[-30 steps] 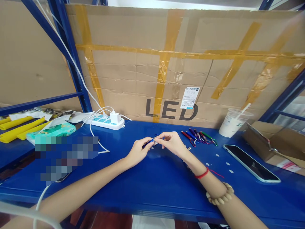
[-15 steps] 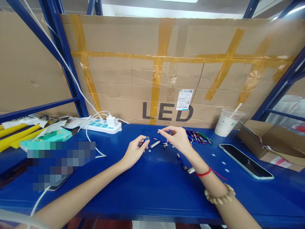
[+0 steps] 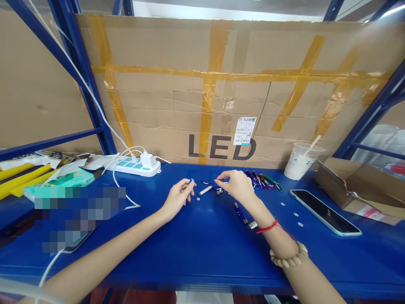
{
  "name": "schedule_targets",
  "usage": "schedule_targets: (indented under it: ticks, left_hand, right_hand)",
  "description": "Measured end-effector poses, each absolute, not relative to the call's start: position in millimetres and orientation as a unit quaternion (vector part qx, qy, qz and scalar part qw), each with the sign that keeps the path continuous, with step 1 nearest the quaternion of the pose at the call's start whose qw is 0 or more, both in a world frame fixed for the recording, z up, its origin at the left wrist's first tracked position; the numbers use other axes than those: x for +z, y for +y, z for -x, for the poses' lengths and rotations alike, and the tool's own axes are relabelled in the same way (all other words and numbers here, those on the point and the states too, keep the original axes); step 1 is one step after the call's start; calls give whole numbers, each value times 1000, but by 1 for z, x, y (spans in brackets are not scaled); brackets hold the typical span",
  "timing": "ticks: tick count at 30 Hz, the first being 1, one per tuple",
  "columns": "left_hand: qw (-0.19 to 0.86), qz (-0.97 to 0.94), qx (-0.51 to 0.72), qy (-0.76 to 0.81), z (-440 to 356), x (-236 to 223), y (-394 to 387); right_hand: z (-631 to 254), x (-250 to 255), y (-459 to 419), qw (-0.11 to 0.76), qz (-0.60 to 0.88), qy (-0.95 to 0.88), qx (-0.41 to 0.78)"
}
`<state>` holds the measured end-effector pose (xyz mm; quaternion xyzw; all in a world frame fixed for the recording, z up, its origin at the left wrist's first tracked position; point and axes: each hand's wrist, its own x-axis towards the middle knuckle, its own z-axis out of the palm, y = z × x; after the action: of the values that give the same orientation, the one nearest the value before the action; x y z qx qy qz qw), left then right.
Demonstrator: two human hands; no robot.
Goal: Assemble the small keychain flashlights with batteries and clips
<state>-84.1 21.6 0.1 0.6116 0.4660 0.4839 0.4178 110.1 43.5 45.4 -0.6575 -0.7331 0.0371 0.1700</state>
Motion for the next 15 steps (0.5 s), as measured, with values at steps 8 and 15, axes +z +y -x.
schedule_targets:
  ticks: [8,15]
  left_hand:
    - [424,-603,473,482,84,-3,23]
    - [426,-603,468,485,83,-2,24]
  right_hand:
    - [-112,46,44,146,670,-728,22]
    - [-121,46,46,86,706,-702,29]
